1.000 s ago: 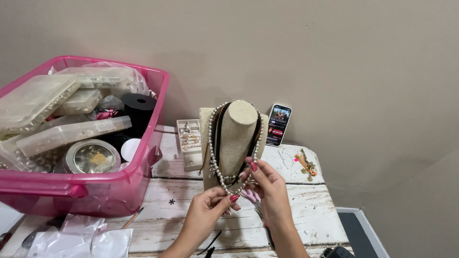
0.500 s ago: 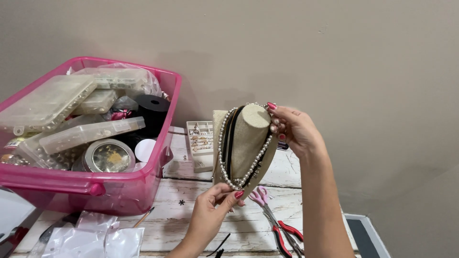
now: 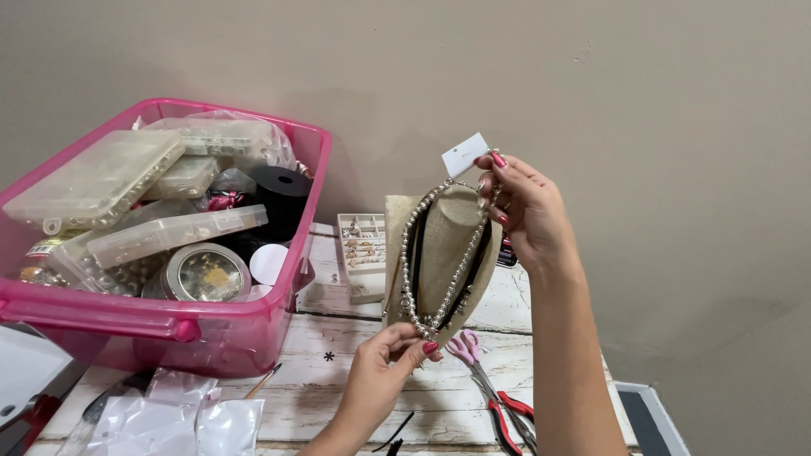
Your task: Organizing and displaying various necklaces on a jewelry bust, including untangling chains and sorting items into small plastic bags.
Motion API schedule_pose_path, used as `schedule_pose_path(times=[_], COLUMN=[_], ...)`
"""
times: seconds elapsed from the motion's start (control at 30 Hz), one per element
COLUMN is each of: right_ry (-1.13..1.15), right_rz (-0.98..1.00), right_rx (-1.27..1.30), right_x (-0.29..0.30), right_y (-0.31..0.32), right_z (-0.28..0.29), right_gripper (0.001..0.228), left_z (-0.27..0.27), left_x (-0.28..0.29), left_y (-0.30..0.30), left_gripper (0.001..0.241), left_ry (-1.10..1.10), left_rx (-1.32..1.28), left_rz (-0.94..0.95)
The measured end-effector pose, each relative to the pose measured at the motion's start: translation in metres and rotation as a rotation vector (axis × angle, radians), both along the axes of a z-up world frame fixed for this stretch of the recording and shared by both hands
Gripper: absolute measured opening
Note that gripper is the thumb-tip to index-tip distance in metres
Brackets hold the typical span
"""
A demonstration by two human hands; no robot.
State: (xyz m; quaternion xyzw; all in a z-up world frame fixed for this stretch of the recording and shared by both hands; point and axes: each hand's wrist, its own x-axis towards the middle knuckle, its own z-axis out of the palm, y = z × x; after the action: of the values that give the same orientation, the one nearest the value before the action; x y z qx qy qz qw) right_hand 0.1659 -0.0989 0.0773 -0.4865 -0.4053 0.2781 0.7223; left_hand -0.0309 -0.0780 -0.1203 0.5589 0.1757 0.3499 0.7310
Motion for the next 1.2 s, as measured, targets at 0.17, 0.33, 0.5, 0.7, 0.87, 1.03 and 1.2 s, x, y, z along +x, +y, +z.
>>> schedule_pose_path(times=[0.17, 0.33, 0.5, 0.7, 0.87, 1.03, 1.2], right_ry=[0.046, -0.163, -0.19, 0.138, 0.052, -0.152, -0.125], right_rz=[0.042, -0.054, -0.017, 0.09, -0.083, -0.03, -0.053], right_rx=[0.083, -0.177, -0.096, 0.125, -0.053, -0.306, -0.177], right_x=[-0.008, -0.029, -0.028, -0.017, -0.016, -0.03, -0.023], right_y=[-0.021, -0.042, -0.054, -0.047, -0.041, -0.042, -0.038], right_z=[0.006, 0.02, 0.019, 0.0, -0.001, 0.01, 0.005], right_gripper=[0.014, 0.022, 0.04, 0.022, 0.037, 0.033, 0.031], left_z=[-0.003, -0.011, -0.021, -0.013, -0.016, -0.022, -0.023], left_x=[0.001, 0.005, 0.012, 0.007, 0.007, 0.009, 0.01], left_y=[0.001, 0.002, 0.001, 0.001, 0.004, 0.005, 0.006], left_gripper=[0.026, 0.031, 0.026, 0.027, 0.031, 0.025, 0.028], left_ry=[0.055, 0.144, 0.162, 0.088, 0.157, 0.082, 0.082], left_rx=[-0.03, 0.095, 0.04, 0.116, 0.096, 0.078, 0.094], left_rz=[-0.019, 0.038, 0.045, 0.013, 0.009, -0.009, 0.003])
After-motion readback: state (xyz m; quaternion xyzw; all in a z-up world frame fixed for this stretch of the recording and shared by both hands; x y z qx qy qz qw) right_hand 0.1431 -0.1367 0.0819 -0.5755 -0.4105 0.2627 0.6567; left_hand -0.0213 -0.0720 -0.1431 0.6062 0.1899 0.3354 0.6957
